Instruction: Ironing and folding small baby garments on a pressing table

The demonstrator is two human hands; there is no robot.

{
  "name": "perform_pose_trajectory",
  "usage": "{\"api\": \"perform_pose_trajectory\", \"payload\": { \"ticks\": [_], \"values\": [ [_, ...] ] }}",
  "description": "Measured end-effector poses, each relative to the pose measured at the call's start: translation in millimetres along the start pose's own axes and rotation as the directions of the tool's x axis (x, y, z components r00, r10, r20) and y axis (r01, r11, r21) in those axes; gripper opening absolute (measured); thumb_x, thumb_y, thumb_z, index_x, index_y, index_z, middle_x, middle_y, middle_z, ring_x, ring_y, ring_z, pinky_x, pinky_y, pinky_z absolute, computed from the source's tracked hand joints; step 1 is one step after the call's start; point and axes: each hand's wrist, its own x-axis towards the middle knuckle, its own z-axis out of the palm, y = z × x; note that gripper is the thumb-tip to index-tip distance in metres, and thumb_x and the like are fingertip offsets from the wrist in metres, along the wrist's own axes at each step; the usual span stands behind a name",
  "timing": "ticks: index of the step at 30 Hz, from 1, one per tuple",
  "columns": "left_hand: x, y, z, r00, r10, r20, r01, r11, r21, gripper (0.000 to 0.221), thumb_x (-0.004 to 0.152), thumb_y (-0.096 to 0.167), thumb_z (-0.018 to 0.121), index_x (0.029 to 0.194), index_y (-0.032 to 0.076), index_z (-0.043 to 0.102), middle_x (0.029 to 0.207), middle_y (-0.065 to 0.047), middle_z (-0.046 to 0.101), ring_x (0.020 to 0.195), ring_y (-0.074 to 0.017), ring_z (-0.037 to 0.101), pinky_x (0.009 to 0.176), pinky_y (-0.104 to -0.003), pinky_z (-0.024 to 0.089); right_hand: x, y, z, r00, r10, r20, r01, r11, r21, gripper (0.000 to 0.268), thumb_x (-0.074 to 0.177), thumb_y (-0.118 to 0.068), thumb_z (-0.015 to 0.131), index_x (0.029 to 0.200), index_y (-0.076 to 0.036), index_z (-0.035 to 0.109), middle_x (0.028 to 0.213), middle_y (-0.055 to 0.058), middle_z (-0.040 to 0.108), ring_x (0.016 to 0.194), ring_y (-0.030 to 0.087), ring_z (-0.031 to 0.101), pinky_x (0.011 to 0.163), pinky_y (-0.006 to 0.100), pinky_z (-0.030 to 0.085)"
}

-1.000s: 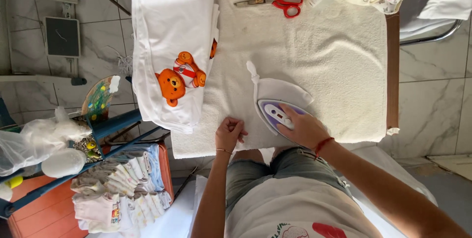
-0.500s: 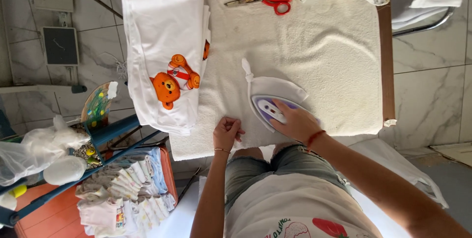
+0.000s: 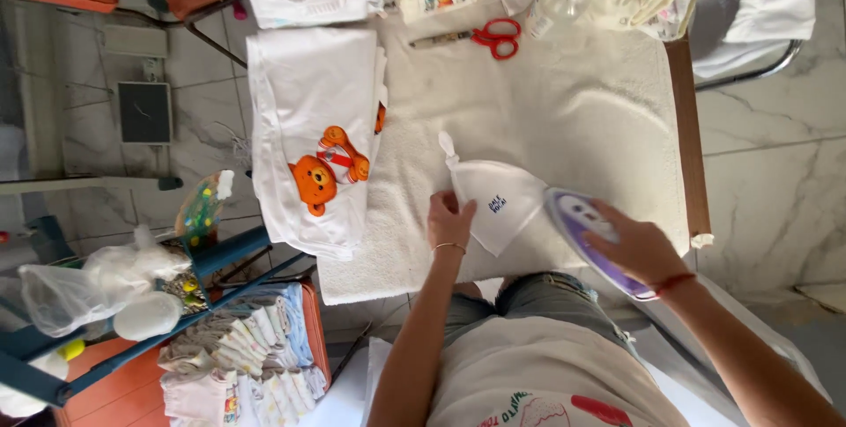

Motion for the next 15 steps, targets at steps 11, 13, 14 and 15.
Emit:
{"api": "perform_pose_trajectory", "payload": {
  "ticks": [11,13,14,15],
  "values": [
    [13,91,-30,0.896,0.381,0.230,-0.059,0.613,-0.788,0.038,0.063,-0.001,0.054,0.098,0.010,0.048,0.082,-0.007,0.057,0.066,-0.0182,0.053,0.053,-0.027,0.043,14,-13,-59,0.931,0.362,-0.051,-0.323,0.880,0.349,0.060,0.073,-0.041,0.049,0.129,-0.023,0.042,0.085,0.009,0.066,0.065,0.025,0.061,0.063,0.034,0.048],
    [24,126,-65,0.877,0.456,0.153,-0.113,0.505,-0.856,0.034,0.061,0.000,0.055,0.088,0.015,0.041,0.075,-0.006,0.053,0.058,-0.0155,0.050,0.047,-0.026,0.039,12,-13,-59,0.938,0.346,-0.029,-0.323,0.899,0.295,0.061,0.072,-0.043,0.048,0.129,-0.023,0.041,0.090,0.008,0.067,0.073,0.027,0.063,0.069,0.035,0.048],
    [25,152,-90,0.853,0.516,0.082,-0.218,0.494,-0.842,0.036,0.064,0.002,0.056,0.095,0.015,0.043,0.086,-0.003,0.052,0.072,-0.0147,0.049,0.060,-0.026,0.040,13,-11,-57,0.935,0.350,-0.052,-0.319,0.897,0.306,0.059,0.072,-0.043,0.049,0.127,-0.025,0.043,0.091,0.006,0.067,0.076,0.027,0.063,0.070,0.035,0.048],
    [26,177,-116,0.819,0.574,0.014,-0.320,0.477,-0.818,0.038,0.067,0.004,0.056,0.102,0.016,0.045,0.096,-0.001,0.051,0.087,-0.0140,0.048,0.073,-0.026,0.041,14,-10,-55,0.932,0.354,-0.074,-0.314,0.895,0.318,0.057,0.071,-0.043,0.051,0.126,-0.026,0.045,0.093,0.005,0.067,0.079,0.027,0.063,0.071,0.034,0.048]
  ]
}}
